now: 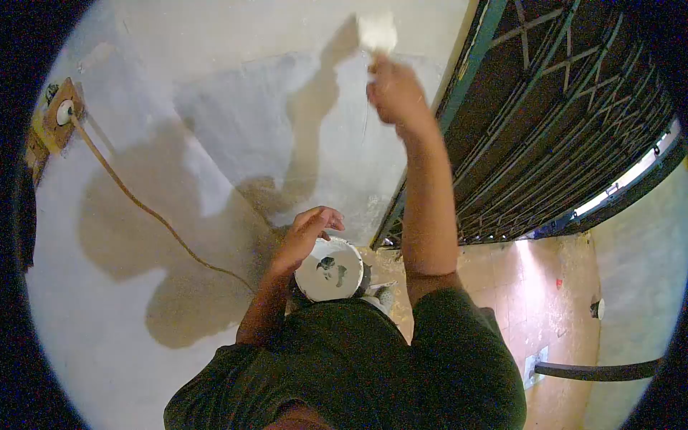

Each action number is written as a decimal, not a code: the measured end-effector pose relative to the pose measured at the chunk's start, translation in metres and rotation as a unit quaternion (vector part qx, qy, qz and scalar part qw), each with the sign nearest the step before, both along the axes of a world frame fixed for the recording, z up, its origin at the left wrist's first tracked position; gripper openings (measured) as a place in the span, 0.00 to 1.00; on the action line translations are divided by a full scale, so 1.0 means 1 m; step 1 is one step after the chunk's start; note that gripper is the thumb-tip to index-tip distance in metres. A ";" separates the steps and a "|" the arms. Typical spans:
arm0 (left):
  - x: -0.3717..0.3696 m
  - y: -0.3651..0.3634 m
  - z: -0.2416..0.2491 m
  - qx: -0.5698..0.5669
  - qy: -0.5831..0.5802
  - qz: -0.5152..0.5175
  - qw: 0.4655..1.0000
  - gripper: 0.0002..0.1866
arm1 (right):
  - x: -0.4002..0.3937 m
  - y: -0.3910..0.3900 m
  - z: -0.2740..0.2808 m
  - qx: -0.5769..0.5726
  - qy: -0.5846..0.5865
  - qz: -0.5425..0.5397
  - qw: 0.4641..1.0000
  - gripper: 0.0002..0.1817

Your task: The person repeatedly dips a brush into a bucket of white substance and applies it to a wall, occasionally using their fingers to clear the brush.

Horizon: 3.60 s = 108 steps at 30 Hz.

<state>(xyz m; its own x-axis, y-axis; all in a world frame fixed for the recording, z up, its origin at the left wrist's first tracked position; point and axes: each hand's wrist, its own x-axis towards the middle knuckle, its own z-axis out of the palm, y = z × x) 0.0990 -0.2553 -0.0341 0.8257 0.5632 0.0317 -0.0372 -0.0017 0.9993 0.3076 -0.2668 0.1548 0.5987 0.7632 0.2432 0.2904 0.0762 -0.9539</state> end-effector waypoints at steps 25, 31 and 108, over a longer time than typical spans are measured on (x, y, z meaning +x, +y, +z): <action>0.023 -0.009 0.005 -0.008 -0.008 -0.035 0.999 0.18 | -0.005 0.017 0.004 0.063 -0.086 -0.043 0.993 0.23; 0.002 -0.003 -0.005 -0.019 0.010 -0.002 1.000 0.18 | 0.005 0.052 -0.272 -0.038 -0.207 -0.051 0.976 0.23; -0.080 0.025 -0.007 -0.030 -0.063 0.121 0.990 0.13 | -0.100 0.114 -0.305 -0.193 -0.254 -0.036 0.947 0.14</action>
